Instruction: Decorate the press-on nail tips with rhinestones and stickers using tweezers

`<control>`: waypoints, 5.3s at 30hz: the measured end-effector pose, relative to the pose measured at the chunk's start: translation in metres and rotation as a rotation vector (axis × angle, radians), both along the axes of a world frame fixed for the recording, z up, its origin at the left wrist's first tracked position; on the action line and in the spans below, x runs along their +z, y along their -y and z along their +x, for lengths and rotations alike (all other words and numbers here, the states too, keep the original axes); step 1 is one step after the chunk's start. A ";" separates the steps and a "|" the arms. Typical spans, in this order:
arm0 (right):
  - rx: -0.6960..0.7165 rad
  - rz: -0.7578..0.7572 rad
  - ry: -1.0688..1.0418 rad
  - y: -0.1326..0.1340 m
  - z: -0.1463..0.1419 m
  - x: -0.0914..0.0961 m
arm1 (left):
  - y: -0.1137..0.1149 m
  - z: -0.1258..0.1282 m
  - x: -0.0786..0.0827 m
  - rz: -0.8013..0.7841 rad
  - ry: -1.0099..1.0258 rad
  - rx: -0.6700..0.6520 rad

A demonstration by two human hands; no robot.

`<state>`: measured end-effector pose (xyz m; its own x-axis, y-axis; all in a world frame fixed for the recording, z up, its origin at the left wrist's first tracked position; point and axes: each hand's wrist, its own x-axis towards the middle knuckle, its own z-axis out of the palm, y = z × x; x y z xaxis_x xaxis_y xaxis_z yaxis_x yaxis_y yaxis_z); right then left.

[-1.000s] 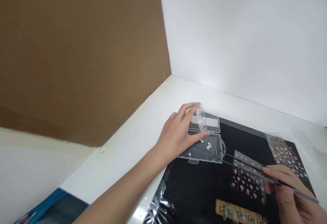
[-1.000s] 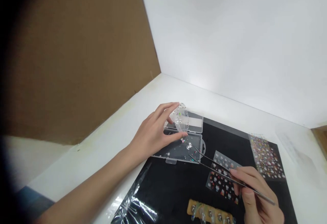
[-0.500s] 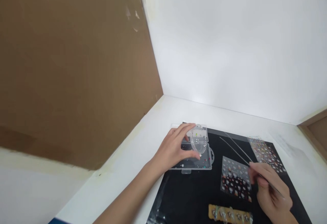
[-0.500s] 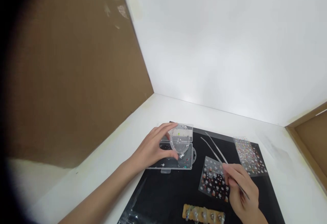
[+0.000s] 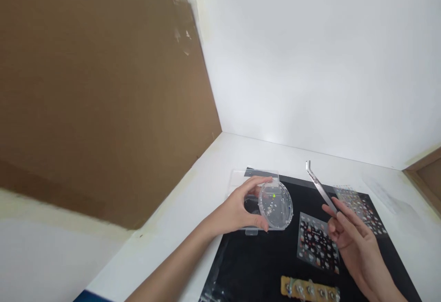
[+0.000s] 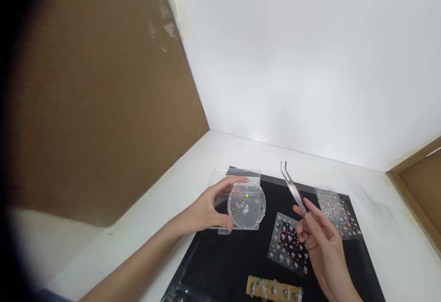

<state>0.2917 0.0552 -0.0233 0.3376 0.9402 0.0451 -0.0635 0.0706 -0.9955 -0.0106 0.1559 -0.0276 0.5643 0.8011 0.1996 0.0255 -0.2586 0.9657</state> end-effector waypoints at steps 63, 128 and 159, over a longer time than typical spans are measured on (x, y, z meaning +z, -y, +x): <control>0.056 0.586 0.969 0.008 -0.017 0.009 | 0.011 0.012 -0.020 0.934 -0.086 0.111; 0.059 0.538 0.963 0.014 -0.020 0.011 | 0.011 0.019 -0.014 0.932 0.122 0.166; 0.025 0.583 1.051 0.015 -0.021 0.009 | 0.015 0.020 -0.012 0.913 0.076 0.124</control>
<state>0.2709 0.0403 -0.0143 -0.1372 0.6925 0.7083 0.7524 0.5379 -0.3802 0.0097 0.1414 -0.0391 0.4445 0.3687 0.8164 0.0491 -0.9200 0.3887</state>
